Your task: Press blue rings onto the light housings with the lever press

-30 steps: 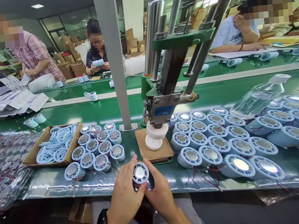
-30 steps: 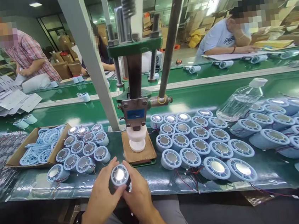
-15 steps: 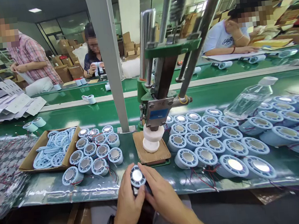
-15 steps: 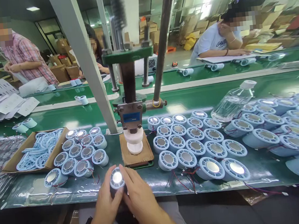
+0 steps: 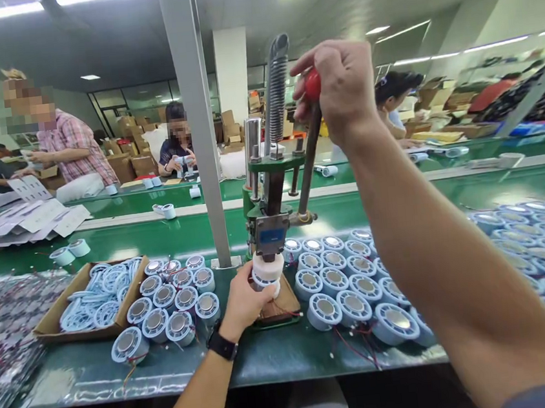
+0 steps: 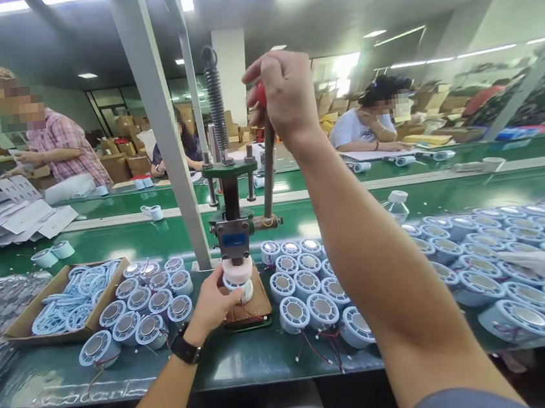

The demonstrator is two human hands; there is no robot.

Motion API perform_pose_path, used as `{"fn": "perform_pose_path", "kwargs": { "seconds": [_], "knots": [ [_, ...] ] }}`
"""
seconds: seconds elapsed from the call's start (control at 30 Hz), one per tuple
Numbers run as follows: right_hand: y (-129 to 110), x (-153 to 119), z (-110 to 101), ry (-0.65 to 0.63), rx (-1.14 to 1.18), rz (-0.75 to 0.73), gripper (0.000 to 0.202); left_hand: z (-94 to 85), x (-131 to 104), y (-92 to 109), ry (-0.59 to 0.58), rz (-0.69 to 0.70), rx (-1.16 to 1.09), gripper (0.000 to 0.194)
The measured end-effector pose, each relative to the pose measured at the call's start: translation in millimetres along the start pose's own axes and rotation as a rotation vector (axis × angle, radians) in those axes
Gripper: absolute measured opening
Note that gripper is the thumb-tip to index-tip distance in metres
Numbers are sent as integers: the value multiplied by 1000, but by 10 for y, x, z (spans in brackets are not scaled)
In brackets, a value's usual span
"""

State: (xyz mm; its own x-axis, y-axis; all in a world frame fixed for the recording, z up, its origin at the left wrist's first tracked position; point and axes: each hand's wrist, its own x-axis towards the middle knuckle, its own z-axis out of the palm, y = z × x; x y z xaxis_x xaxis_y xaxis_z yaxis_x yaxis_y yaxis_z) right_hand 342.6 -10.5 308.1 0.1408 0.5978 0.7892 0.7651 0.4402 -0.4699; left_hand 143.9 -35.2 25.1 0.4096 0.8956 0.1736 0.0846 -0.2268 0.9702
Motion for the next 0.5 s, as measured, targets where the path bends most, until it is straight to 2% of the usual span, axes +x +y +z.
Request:
{"fn": "perform_pose_path", "kwargs": {
  "seconds": [0.1, 0.17, 0.23, 0.3, 0.33, 0.4, 0.43, 0.47, 0.5],
  "knots": [
    [70, 7, 136, 24, 65, 48, 95, 56, 90, -122, -79, 6, -83, 51],
    [52, 29, 138, 26, 75, 64, 94, 55, 93, -202, -101, 16, -91, 50],
    [-22, 28, 51, 21, 85, 83, 94, 49, 67, -267, -96, 43, -90, 54],
    [-130, -138, -109, 48, 91, 41, 90, 51, 31, -309, -78, 89, -88, 67],
    [-184, -329, -194, 89, 89, -8, 83, 56, 13, -323, -70, 107, -87, 74],
    [-255, -963, -313, 221, 84, -162, 57, 69, -15, -342, -56, 112, -83, 87],
    [-263, -1386, -325, 308, 81, -221, 38, 75, -26, -349, -52, 96, -78, 89],
    [-250, -1849, -302, 350, 95, -303, 32, 82, -35, -356, -49, 76, -71, 91],
    [-220, -2316, -252, 345, 59, -295, 37, 88, -42, -363, -43, 58, -63, 93]
  ]
}}
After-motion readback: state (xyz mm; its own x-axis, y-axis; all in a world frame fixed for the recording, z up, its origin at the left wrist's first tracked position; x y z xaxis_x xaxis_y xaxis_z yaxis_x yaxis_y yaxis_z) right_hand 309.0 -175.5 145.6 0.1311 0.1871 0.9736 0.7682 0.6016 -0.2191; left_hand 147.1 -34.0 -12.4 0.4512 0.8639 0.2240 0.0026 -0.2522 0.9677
